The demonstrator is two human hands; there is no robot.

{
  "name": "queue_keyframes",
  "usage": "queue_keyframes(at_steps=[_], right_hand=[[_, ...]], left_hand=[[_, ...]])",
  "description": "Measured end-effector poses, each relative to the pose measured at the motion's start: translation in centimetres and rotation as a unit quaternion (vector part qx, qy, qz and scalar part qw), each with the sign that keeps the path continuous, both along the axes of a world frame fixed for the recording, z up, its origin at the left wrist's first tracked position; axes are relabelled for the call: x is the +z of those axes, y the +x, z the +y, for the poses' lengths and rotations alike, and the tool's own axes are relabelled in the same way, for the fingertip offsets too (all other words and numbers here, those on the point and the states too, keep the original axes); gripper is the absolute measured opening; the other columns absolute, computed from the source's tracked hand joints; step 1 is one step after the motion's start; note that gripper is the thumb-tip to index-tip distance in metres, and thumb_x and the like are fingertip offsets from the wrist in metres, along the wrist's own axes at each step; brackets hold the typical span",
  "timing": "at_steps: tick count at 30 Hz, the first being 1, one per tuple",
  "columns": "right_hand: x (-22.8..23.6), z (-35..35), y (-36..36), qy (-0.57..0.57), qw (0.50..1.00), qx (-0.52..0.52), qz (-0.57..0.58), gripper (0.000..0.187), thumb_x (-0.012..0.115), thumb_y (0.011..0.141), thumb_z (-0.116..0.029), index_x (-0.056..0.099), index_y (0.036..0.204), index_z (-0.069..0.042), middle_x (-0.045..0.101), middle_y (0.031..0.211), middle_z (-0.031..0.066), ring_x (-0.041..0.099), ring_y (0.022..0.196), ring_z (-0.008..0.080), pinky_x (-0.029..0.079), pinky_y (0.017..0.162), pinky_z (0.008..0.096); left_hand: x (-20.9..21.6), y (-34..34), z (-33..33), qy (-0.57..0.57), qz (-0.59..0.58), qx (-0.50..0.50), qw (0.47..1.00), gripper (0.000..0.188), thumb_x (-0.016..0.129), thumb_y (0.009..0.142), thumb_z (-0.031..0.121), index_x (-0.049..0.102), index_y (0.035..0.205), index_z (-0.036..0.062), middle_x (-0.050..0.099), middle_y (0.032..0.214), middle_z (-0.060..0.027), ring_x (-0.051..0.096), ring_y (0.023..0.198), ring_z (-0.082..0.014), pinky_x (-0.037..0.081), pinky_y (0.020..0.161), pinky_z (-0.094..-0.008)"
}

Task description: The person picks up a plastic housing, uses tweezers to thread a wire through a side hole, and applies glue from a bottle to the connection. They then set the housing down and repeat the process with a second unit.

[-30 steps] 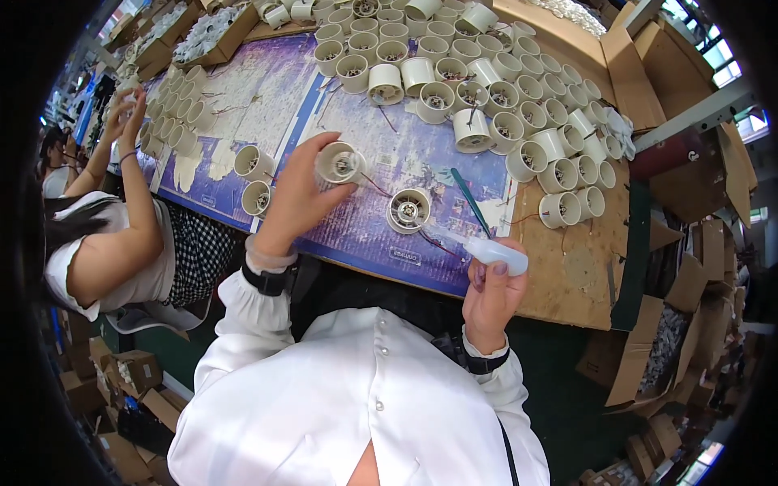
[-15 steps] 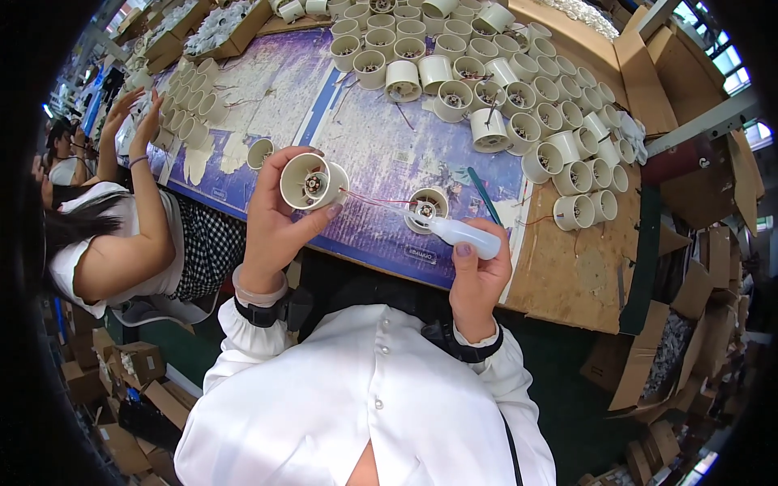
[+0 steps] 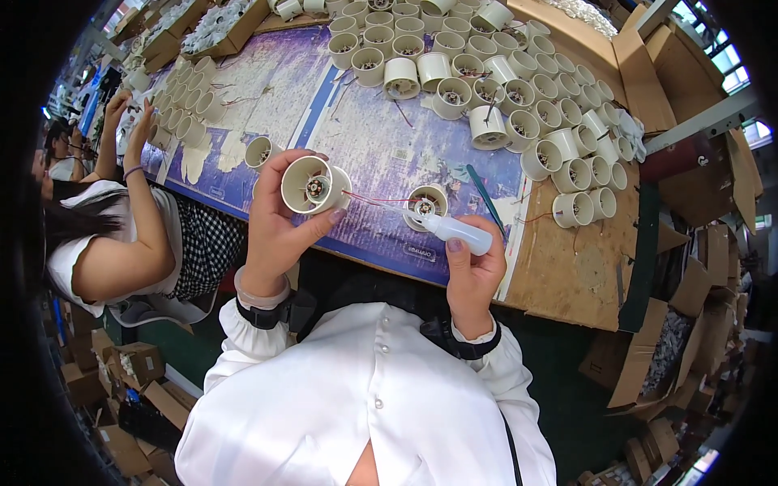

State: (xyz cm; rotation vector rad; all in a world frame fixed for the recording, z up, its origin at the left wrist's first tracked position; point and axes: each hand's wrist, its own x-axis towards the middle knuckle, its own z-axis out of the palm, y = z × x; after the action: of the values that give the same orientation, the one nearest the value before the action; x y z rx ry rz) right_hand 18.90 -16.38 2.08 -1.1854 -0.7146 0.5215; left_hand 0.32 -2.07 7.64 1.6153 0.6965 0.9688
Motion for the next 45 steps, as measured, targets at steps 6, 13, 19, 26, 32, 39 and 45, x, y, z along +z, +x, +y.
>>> queue_keyframes(at_steps=[6,13,19,26,32,39,45], right_hand=[[-0.2,0.1,-0.1,-0.001,1.000,-0.004,-0.008,0.029,0.063,0.092,-0.021,0.052,0.111,-0.003,0.054,0.082,0.0005,0.039,0.060,0.0035,0.029,0.051,0.0181],[-0.7,-0.1,0.1,0.002,1.000,0.002,-0.021,0.030,0.064,0.091,-0.022,0.052,0.111,-0.003,0.054,0.084,0.0009,0.039,0.060,0.0036,0.030,0.052,0.0181],[-0.8,-0.7,0.3,-0.015,1.000,0.016,-0.009,0.029,0.066,0.090,-0.023,0.054,0.108,-0.003,0.054,0.093,0.0008,0.044,0.072,0.0053,0.036,0.063,0.0188],[-1.0,-0.7,0.4,-0.017,0.999,0.011,-0.030,0.032,0.067,0.089,-0.024,0.054,0.108,-0.003,0.055,0.095,0.0012,0.046,0.074,0.0056,0.037,0.064,0.0184],[-0.9,-0.7,0.6,-0.002,0.997,-0.006,-0.082,0.037,0.067,0.089,-0.026,0.052,0.111,-0.002,0.056,0.092,0.0023,0.047,0.071,0.0058,0.037,0.063,0.0181],[-0.6,-1.2,1.2,-0.021,0.992,0.001,-0.127,0.039,0.069,0.088,-0.029,0.052,0.110,-0.001,0.056,0.093,0.0025,0.048,0.074,0.0062,0.038,0.065,0.0188],[-0.1,-1.2,1.2,-0.031,0.987,0.010,-0.155,0.041,0.070,0.087,-0.032,0.053,0.108,-0.001,0.055,0.094,0.0023,0.048,0.075,0.0069,0.038,0.067,0.0191]], left_hand=[[-0.1,0.2,-0.1,0.020,0.005,0.002,1.000,0.061,0.080,0.070,0.005,0.046,0.121,0.0035,0.056,0.113,-0.0064,0.059,0.103,-0.0147,0.050,0.088,-0.0294],[-0.4,0.3,-0.3,0.062,0.027,0.017,0.998,0.061,0.083,0.068,0.009,0.050,0.119,0.0060,0.056,0.112,-0.0062,0.059,0.101,-0.0165,0.051,0.083,-0.0290],[-0.8,0.1,-0.3,0.095,0.051,0.037,0.993,0.062,0.084,0.065,0.013,0.052,0.118,0.0081,0.057,0.111,-0.0066,0.059,0.098,-0.0193,0.049,0.079,-0.0306],[-1.0,0.1,-0.2,0.105,0.055,0.041,0.992,0.059,0.085,0.064,0.015,0.054,0.115,0.0066,0.058,0.109,-0.0087,0.058,0.099,-0.0247,0.047,0.083,-0.0332],[-1.0,0.0,-0.4,0.105,0.047,0.042,0.992,0.059,0.084,0.064,0.015,0.055,0.114,0.0060,0.058,0.109,-0.0099,0.058,0.100,-0.0266,0.046,0.084,-0.0340],[-1.2,-0.2,-0.4,0.101,0.078,0.041,0.991,0.059,0.084,0.063,0.015,0.055,0.114,0.0067,0.058,0.109,-0.0107,0.057,0.101,-0.0285,0.045,0.086,-0.0357],[-1.2,-0.4,-0.3,0.128,0.087,0.012,0.988,0.060,0.081,0.066,0.003,0.051,0.119,0.0044,0.053,0.115,-0.0078,0.057,0.104,-0.0173,0.047,0.089,-0.0284]])
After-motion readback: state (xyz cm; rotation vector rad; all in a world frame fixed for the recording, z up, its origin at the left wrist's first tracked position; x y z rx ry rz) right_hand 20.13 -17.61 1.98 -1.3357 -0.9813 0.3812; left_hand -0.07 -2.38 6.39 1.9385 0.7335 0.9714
